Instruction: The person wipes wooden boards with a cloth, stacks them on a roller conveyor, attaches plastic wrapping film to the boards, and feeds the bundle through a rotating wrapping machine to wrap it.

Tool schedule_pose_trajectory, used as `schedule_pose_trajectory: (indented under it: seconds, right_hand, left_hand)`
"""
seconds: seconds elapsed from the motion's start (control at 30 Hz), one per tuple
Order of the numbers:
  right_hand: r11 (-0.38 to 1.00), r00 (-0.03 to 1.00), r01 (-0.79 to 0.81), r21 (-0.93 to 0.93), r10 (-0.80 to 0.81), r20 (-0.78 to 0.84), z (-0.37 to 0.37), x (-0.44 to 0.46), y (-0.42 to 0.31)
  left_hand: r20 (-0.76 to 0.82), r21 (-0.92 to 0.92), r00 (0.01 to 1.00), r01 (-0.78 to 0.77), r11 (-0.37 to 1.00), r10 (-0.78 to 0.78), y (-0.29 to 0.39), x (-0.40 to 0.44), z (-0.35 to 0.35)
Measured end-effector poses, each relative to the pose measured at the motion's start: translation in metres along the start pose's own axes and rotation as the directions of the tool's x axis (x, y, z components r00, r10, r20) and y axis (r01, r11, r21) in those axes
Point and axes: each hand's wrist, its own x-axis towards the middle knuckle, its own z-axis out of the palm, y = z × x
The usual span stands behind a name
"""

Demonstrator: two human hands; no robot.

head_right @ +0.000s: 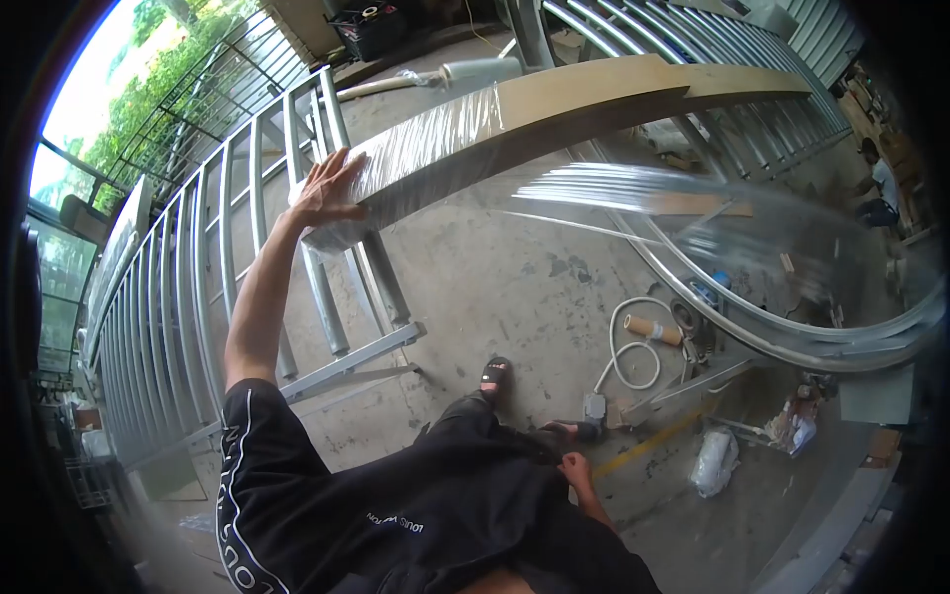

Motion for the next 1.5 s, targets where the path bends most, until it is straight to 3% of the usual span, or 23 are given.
schedule_pose_trajectory:
  seconds: [0.07,0.17,0.23,0.53,0.63,0.73,0.97,1.17,1.3,1.5]
  right_hand:
    - [0.999,1.000,0.010,-0.036,-0.009,0.020,-0.002,0.001,-0.008]
    - [0.991,0.992,-0.128,-0.046,0.128,-0.006,0.001,0.004,-0.053]
    - [0.981,0.990,0.136,-0.137,-0.138,-0.005,0.014,0.021,-0.049]
    - [0.943,0.956,0.292,-0.158,-0.291,0.030,0.018,0.043,-0.075]
    - [0.983,0.985,0.170,-0.074,-0.169,0.029,0.013,0.035,-0.065]
    - [0.987,0.993,0.118,-0.108,-0.116,0.027,0.012,0.029,-0.038]
    - [0.993,0.996,0.068,-0.097,-0.061,0.070,0.012,0.011,-0.037]
    - [0.941,0.974,0.189,-0.279,-0.143,0.176,0.012,0.038,-0.065]
    - [0.922,0.947,0.289,-0.259,-0.236,0.217,0.022,0.080,-0.090]
    - [0.971,0.952,0.219,-0.100,-0.190,0.239,0.029,0.079,-0.142]
  left_hand:
    - [0.030,0.021,0.998,0.060,0.998,-0.060,-0.007,-0.001,0.005]
    - [0.033,0.019,0.995,0.095,0.995,-0.096,-0.016,-0.007,0.015]
    - [0.031,0.017,0.992,0.122,0.992,-0.122,-0.015,-0.011,0.018]
    - [-0.058,0.084,0.978,0.204,0.975,-0.200,0.004,-0.035,0.018]
    - [-0.103,0.131,0.970,0.235,0.963,-0.222,0.008,-0.041,0.019]
    - [-0.136,0.136,0.970,0.221,0.966,-0.203,0.000,-0.046,0.026]
    - [-0.125,0.093,0.972,0.213,0.973,-0.201,0.008,-0.070,0.008]
    - [-0.195,0.143,0.967,0.192,0.971,-0.163,-0.018,-0.095,0.024]
    - [-0.259,0.176,0.962,0.135,0.975,-0.086,-0.032,-0.099,0.031]
    - [-0.301,0.205,0.953,0.111,0.973,-0.045,-0.046,-0.111,0.037]
